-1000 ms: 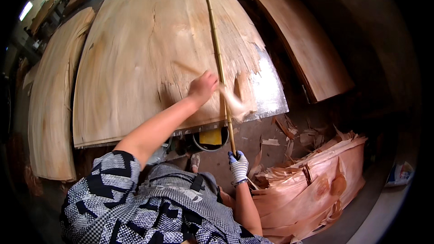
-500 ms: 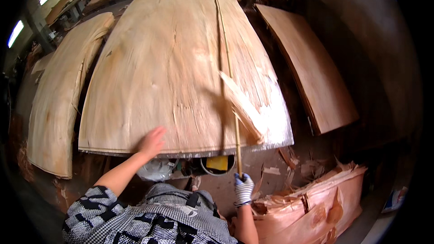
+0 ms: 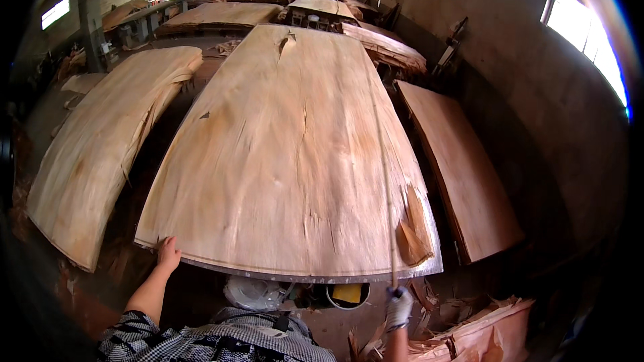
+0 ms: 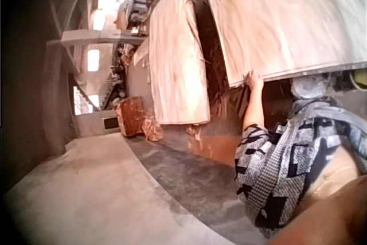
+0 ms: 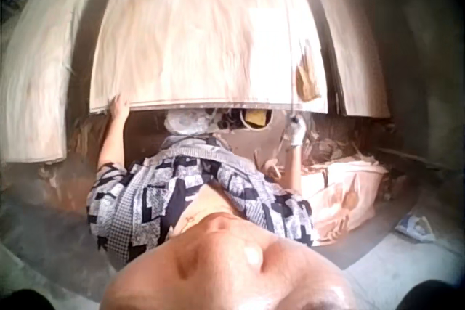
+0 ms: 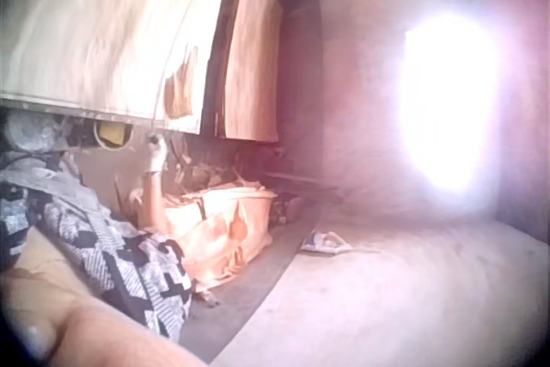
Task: The person applies adhesive and veneer strips to repair a large wooden panel. Using a cutting tool, they trim excess veneer and press strips into place over cracks and knots, repeating the process on multiple sections of the panel surface.
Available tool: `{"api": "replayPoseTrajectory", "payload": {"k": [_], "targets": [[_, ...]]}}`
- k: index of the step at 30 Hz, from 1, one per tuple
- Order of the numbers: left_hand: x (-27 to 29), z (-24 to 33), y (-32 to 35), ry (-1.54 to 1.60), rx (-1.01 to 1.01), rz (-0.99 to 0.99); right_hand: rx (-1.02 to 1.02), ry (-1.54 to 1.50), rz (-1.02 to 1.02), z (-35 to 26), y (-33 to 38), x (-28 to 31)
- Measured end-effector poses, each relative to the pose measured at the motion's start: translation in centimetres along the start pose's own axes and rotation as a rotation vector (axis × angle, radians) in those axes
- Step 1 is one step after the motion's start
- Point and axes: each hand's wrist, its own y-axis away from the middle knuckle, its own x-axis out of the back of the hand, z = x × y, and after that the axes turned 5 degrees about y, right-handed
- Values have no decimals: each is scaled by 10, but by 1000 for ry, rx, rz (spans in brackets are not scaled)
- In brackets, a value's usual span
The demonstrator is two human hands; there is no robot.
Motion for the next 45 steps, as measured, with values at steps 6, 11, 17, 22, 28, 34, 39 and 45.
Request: {"api": "replayPoseTrajectory", "payload": {"k": [6,11,17,22,28,34,39,45], "targets": [[24,-23,-29,-71,-42,13,-574,-282,-305,-110,158,-38],[22,-44,-51,-145,-120,35,-394,-145,-415,-126,262,-21],[13,-39,-45,-96,-154,48,-669,-222,-270,-126,309,-12],[13,-45,-43,-133,-167,84,-676,-201,-216,-140,319,-15],[13,-49,-42,-192,-192,99,-668,-199,-193,-148,330,-13],[14,-43,-42,-160,-157,51,-477,-247,-211,-141,306,-30],[16,-43,-37,-189,-165,84,-520,-266,-329,-186,219,-112],[18,-35,-34,-155,-153,70,-538,-306,-345,-217,161,-154]]}}
